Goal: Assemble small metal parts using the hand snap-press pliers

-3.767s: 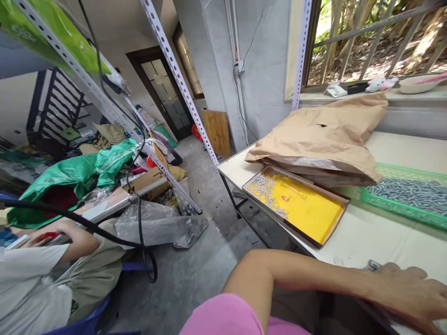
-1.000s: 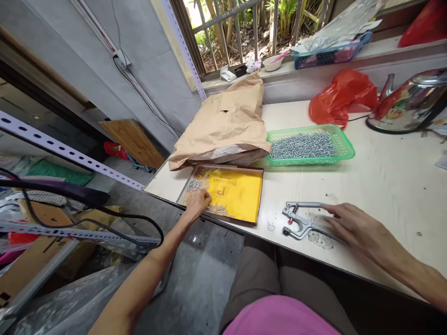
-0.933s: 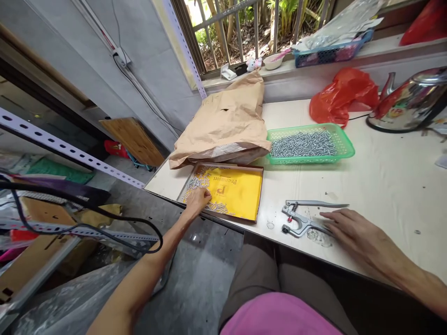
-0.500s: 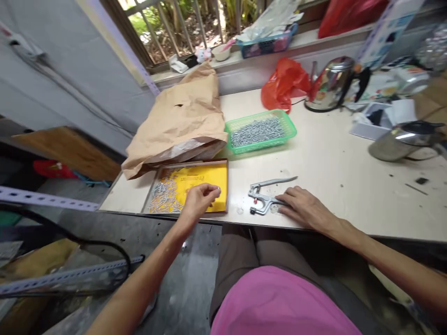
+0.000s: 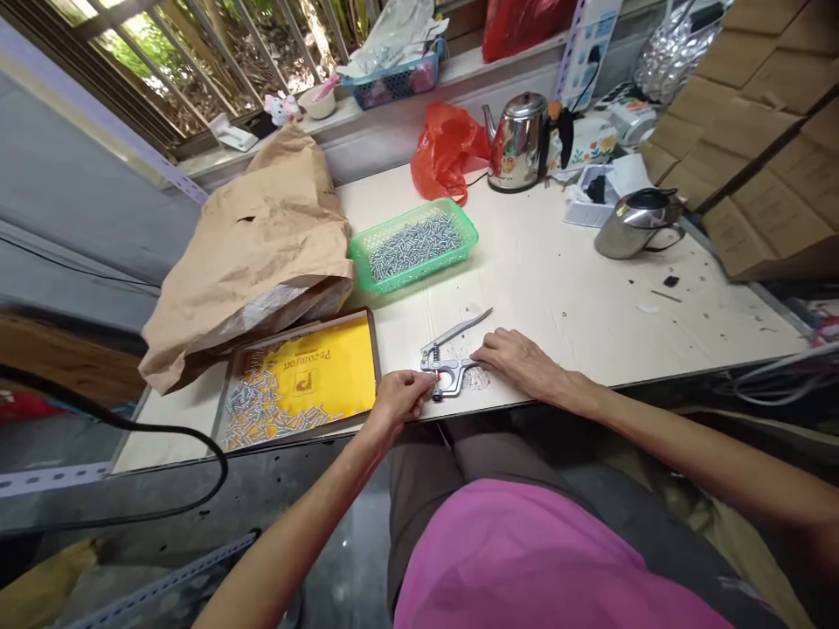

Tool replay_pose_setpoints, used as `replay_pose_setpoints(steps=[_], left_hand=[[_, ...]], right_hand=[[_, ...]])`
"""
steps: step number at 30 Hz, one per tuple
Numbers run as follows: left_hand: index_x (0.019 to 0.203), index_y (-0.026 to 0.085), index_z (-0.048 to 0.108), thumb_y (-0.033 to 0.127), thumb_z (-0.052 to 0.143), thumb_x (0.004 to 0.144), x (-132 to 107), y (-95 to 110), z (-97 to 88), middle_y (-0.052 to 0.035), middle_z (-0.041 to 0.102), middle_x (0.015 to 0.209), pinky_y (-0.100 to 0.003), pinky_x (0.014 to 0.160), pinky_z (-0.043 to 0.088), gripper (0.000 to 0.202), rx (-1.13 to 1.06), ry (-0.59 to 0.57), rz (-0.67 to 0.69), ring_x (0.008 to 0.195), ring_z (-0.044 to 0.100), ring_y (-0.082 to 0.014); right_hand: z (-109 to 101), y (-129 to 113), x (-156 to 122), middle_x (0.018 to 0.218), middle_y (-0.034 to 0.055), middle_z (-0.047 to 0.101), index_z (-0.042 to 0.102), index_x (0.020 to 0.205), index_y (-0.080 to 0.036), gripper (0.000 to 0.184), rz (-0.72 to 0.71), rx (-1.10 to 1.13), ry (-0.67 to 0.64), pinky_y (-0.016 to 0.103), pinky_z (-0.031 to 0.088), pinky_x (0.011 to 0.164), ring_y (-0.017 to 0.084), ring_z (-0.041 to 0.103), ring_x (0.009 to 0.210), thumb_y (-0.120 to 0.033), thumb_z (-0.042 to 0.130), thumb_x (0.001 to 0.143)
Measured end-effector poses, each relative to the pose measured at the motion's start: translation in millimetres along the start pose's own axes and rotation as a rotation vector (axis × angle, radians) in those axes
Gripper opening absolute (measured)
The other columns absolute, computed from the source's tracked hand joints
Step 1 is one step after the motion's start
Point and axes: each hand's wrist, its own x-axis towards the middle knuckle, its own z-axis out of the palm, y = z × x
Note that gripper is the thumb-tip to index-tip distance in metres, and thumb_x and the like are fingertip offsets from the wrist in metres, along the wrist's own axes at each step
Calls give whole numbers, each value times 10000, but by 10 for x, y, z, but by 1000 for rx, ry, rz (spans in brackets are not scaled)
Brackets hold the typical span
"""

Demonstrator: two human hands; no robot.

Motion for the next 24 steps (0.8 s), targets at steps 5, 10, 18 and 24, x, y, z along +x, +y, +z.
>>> replay_pose_setpoints(steps=[5, 10, 18, 24], left_hand=[[547, 161, 508, 504, 688, 687, 9, 23, 36, 48, 450, 428, -198, 348, 217, 412, 79, 9, -20, 323, 355, -45], [552, 158, 526, 473, 665, 731, 24, 29, 14, 53, 447, 417, -200, 363, 223, 388, 154, 2, -29, 326, 360, -45], [580, 141, 573, 364, 663, 745, 71, 104, -30, 63, 426, 394, -205, 375, 219, 292, 213, -107, -118, 331, 329, -45], [534, 149, 542, 367, 668, 725, 93, 164, -67, 45, 458, 400, -209, 392, 238, 316, 259, -224, -174, 347, 352, -53]], right_hand=[[53, 11, -9, 905, 71, 581, 660, 977, -176, 209, 6, 3, 19, 299, 323, 732, 187, 471, 847, -210, 454, 967], [45, -1, -13, 894, 71, 578, 651, 946, -170, 202, 14, 1, 20, 306, 312, 727, 193, 468, 853, -197, 452, 965], [25, -36, 8, 897, 66, 581, 632, 926, -171, 165, 33, -48, -3, 311, 282, 703, 194, 465, 846, -172, 469, 951], [-18, -72, -2, 914, 62, 585, 632, 943, -181, 152, 33, -73, -52, 309, 274, 716, 193, 472, 868, -187, 480, 952]])
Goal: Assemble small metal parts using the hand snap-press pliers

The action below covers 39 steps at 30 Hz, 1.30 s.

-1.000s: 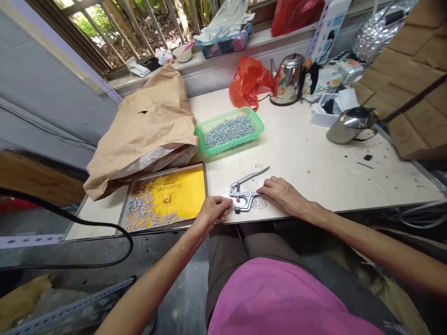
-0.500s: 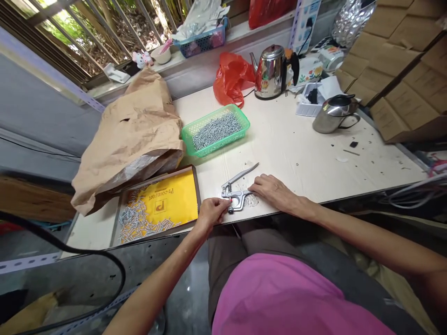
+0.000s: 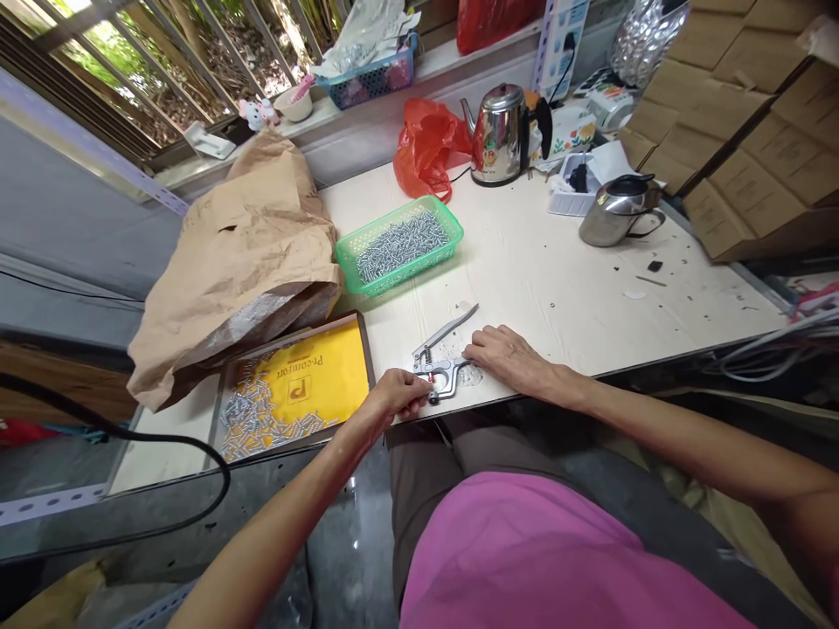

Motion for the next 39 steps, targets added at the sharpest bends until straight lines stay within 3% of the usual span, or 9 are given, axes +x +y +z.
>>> replay_pose_setpoints(steps=[6, 10, 17, 26, 28, 31, 33, 35, 39], left_hand=[[526, 152, 543, 381, 642, 723, -8, -38, 5, 40, 478, 415, -204, 398, 245, 318, 64, -27, -9, 358, 362, -52], [529, 154, 541, 402, 641, 718, -32, -55, 65, 43, 469, 408, -199, 390, 242, 327, 97, 7, -14, 363, 370, -55], [531, 165, 511, 413, 650, 711, -94, -42, 161, 56, 444, 404, -195, 389, 263, 336, 110, 78, -10, 369, 377, -59], [528, 162, 511, 448, 684, 684, -112, 20, 190, 62, 431, 395, -187, 382, 234, 369, 90, 84, -50, 359, 378, -49], [533, 162, 516, 456, 694, 673, -107, 11, 186, 63, 435, 402, -185, 380, 237, 371, 83, 88, -51, 361, 384, -48], [527, 164, 513, 439, 689, 678, -89, -14, 176, 62, 438, 402, -186, 375, 235, 360, 78, 77, -51, 358, 382, -48], [530, 163, 517, 430, 676, 691, -78, -30, 169, 59, 439, 396, -187, 372, 233, 349, 81, 73, -46, 353, 376, -49], [539, 162, 525, 429, 672, 693, -74, -38, 168, 58, 446, 399, -187, 371, 235, 342, 78, 73, -43, 352, 377, -50], [557, 156, 537, 424, 683, 679, -80, -24, 182, 60, 459, 431, -188, 370, 237, 329, 55, 73, -35, 362, 394, -48]], right_hand=[[-58, 118, 96, 984, 72, 588, 648, 959, -189, 214, -6, 68, 11, 315, 278, 723, 198, 479, 894, -289, 458, 976], [-85, 322, 355, 1110, 96, 577, 640, 1093, -217, 206, 6, -31, 99, 334, 258, 721, 245, 441, 985, -239, 488, 955], [-63, 499, 659, 894, 54, 629, 657, 858, -188, 189, -103, -57, 19, 337, 228, 708, 210, 449, 893, -243, 503, 952], [-84, 527, 666, 894, 59, 633, 649, 863, -182, 135, -119, -32, -10, 334, 279, 718, 207, 478, 868, -272, 559, 908], [-101, 516, 591, 942, 74, 633, 645, 940, -180, 240, -152, -1, -34, 341, 317, 740, 224, 490, 892, -407, 597, 877], [-106, 519, 436, 1145, 135, 594, 573, 1162, -150, 633, -223, 35, -57, 415, 356, 845, 292, 481, 1040, -627, 648, 753], [-100, 526, 344, 1278, 186, 519, 484, 1285, -116, 825, -237, 33, -71, 486, 340, 912, 344, 429, 1150, -660, 679, 696], [-96, 526, 288, 1316, 214, 483, 427, 1335, -92, 882, -231, 26, -87, 530, 321, 942, 367, 399, 1192, -630, 702, 693], [-115, 501, 276, 1236, 196, 533, 443, 1312, -100, 813, -214, 3, -84, 536, 320, 941, 344, 442, 1124, -574, 719, 712]])
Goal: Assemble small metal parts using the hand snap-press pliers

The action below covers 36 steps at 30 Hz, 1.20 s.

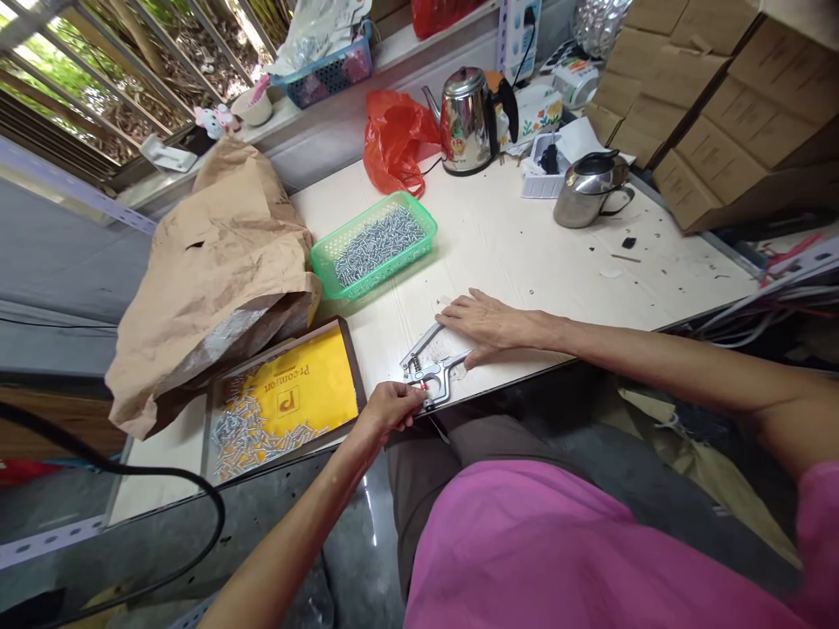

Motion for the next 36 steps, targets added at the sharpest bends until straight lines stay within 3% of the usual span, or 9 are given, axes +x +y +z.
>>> replay_pose_setpoints(steps=[4, 8, 11, 14, 17, 22, 26, 31, 36], left_hand=[[552, 157, 526, 437, 687, 685, -6, 13, -1, 66, 441, 435, -198, 384, 255, 349, 7, -4, 5, 365, 386, -51], [588, 166, 542, 436, 617, 777, -60, -7, -4, 46, 460, 467, -226, 438, 317, 338, 166, 47, 14, 409, 436, -83], [710, 167, 624, 425, 565, 845, -107, 9, 52, -22, 596, 654, -263, 583, 413, 297, 486, 330, 229, 614, 563, -144], [1014, 187, 634, 394, 597, 848, -42, 100, 154, -78, 643, 994, -319, 778, 459, 269, 760, 544, 567, 934, 574, -222], [1271, 176, 489, 365, 666, 802, 140, 246, 220, -109, 568, 1234, -379, 927, 437, 536, 931, 490, 783, 1122, 488, -267], [1363, 112, 380, 406, 667, 791, 329, 429, 193, -125, 562, 1221, -391, 923, 436, 704, 1069, 343, 770, 1078, 492, -279], [1259, 131, 500, 405, 637, 816, 290, 439, 207, -102, 585, 1124, -366, 849, 448, 539, 1119, 377, 773, 1019, 501, -268], [1053, 202, 611, 353, 563, 884, 223, 391, 292, -50, 608, 980, -332, 765, 444, 232, 1078, 407, 740, 965, 518, -228], [993, 199, 629, 318, 533, 904, 192, 402, 304, -51, 626, 957, -346, 750, 465, 177, 1083, 405, 714, 957, 538, -234]], right_hand=[[-63, -56, 13, 1119, 162, 574, 521, 1214, -106, 734, 12, -37, 3, 486, 338, 896, 311, 469, 1016, -581, 732, 696], [-128, -143, -16, 1037, 120, 587, 599, 1069, -136, 485, 53, -29, 2, 399, 348, 825, 269, 471, 957, -469, 739, 746], [-142, -194, -26, 1014, 104, 591, 616, 1030, -149, 379, 87, -2, -2, 368, 353, 795, 255, 474, 958, -405, 730, 775], [-139, -218, -16, 1040, 110, 584, 612, 1053, -138, 397, 111, 5, -41, 364, 368, 797, 263, 475, 989, -401, 725, 779], [-156, -221, -16, 1077, 126, 567, 590, 1115, -121, 476, 124, 18, -90, 368, 390, 803, 278, 469, 1011, -429, 720, 775], [-215, -224, -50, 1136, 156, 538, 548, 1174, -88, 571, 164, 45, -141, 347, 416, 779, 278, 474, 1002, -433, 734, 757], [-179, -270, -48, 1064, 132, 578, 613, 1050, -110, 398, 206, 14, -123, 331, 398, 771, 269, 496, 988, -391, 719, 787], [5, -371, -71, 936, 96, 619, 637, 947, -125, 150, 189, 2, -62, 313, 355, 749, 220, 538, 920, -256, 576, 907], [80, -449, -114, 899, 86, 619, 641, 921, -132, 163, 212, -7, -12, 316, 354, 729, 208, 548, 867, -237, 517, 939]])
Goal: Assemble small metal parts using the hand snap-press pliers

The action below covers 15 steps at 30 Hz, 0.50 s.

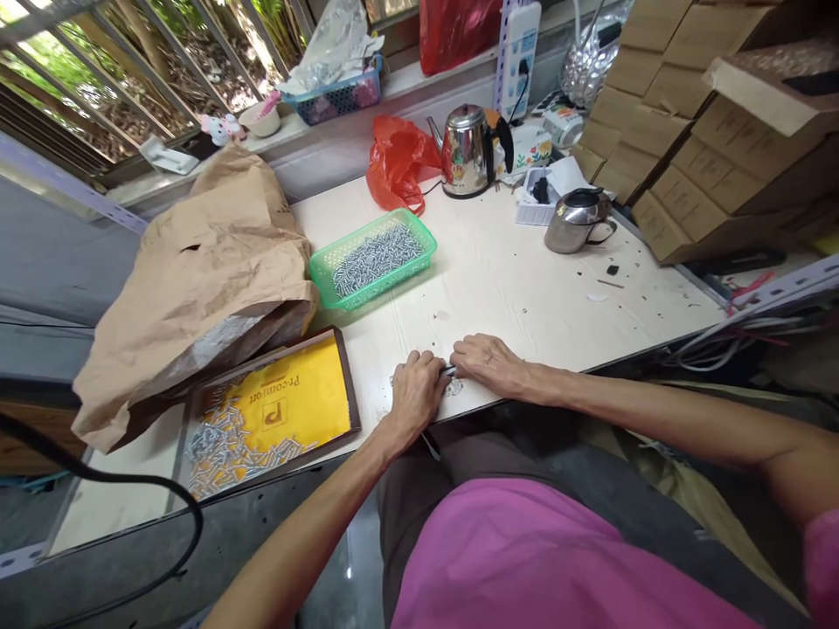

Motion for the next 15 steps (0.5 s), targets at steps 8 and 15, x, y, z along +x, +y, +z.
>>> replay_pose_setpoints(steps=[8, 15], left_hand=[[1306, 75, 465, 177, 513, 895, -275, 180, 307, -170, 472, 1403, -438, 1067, 394, 426, -98, 262, -13, 1328, 390, -301], [1282, 171, 503, 373, 454, 943, -500, 508, 509, -95, 552, 1348, -487, 1108, 354, 398, -286, 345, 44, 1318, 435, -281]], right_hand=[[-234, 294, 54, 1015, 124, 593, 606, 1132, -120, 448, -145, 131, -52, 324, 406, 802, 237, 548, 927, -480, 609, 865], [-120, 367, 322, 956, 80, 624, 654, 952, -167, 153, -3, 15, 27, 313, 367, 766, 216, 540, 920, -222, 514, 923]])
